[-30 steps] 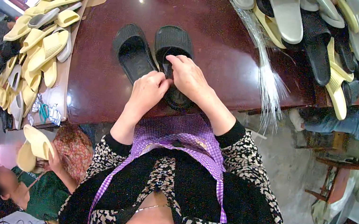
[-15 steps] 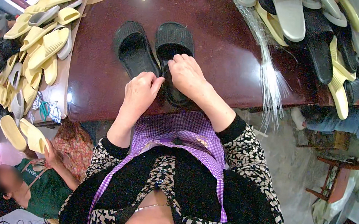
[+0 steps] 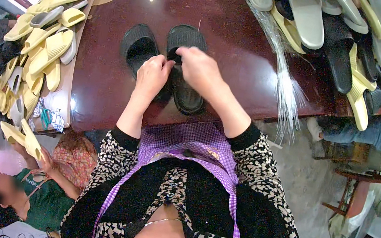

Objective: The person pairs slide sandals together by threading plastic fasteners through each pair and connecting the fasteners by hand.

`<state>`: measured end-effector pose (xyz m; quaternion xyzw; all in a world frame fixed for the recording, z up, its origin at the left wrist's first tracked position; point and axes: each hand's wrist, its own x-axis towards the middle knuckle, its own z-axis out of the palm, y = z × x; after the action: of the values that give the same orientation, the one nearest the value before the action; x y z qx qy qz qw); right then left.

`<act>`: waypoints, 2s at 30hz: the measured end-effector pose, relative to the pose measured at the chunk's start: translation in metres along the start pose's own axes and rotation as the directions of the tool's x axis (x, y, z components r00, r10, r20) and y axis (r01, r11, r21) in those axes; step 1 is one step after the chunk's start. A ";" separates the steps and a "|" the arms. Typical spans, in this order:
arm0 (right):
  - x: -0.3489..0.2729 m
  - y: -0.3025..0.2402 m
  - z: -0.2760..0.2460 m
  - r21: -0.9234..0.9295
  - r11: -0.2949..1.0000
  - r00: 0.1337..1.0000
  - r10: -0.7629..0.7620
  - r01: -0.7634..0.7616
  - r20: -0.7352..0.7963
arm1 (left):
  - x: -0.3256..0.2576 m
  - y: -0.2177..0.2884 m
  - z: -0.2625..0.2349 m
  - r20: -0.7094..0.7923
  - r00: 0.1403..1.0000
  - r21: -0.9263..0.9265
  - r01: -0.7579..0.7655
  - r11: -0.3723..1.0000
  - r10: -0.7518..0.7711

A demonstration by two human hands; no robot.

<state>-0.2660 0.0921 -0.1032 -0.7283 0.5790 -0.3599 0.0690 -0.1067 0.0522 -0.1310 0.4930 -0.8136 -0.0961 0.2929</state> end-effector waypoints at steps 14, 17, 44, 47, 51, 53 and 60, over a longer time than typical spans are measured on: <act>0.105 0.097 0.013 -0.181 0.845 0.815 0.534 -0.504 0.224 | 0.006 -0.027 -0.006 0.038 0.995 -0.250 -0.075 0.965 0.087; 0.107 0.112 0.018 -0.118 0.881 0.857 0.473 -0.458 0.203 | 0.009 -0.032 -0.011 0.061 0.992 -0.253 -0.092 0.963 0.111; 0.201 0.055 0.111 0.202 0.978 0.760 -0.171 0.053 0.627 | 0.011 -0.060 -0.019 0.014 0.987 -0.382 -0.145 0.913 0.163; 0.198 0.051 0.110 0.181 0.981 0.768 -0.168 0.069 0.618 | 0.012 -0.064 -0.019 0.016 0.987 -0.386 -0.143 0.911 0.162; 0.191 0.055 0.099 0.086 0.996 0.846 -0.079 0.039 0.528 | 0.014 -0.064 -0.021 -0.023 0.991 -0.464 -0.129 0.877 0.134; 0.182 0.061 0.089 0.013 1.000 0.941 0.016 -0.022 0.338 | 0.014 -0.063 -0.021 -0.037 0.991 -0.483 -0.132 0.866 0.131; 0.129 0.069 0.048 0.318 0.926 0.979 0.184 -0.202 0.088 | 0.013 -0.063 -0.026 0.051 0.990 -0.555 -0.084 0.827 0.134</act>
<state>-0.2824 -0.0606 -0.1166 -0.6563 0.5783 -0.4213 0.2396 -0.0496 0.0134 -0.1327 0.3356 -0.7902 -0.3311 0.3917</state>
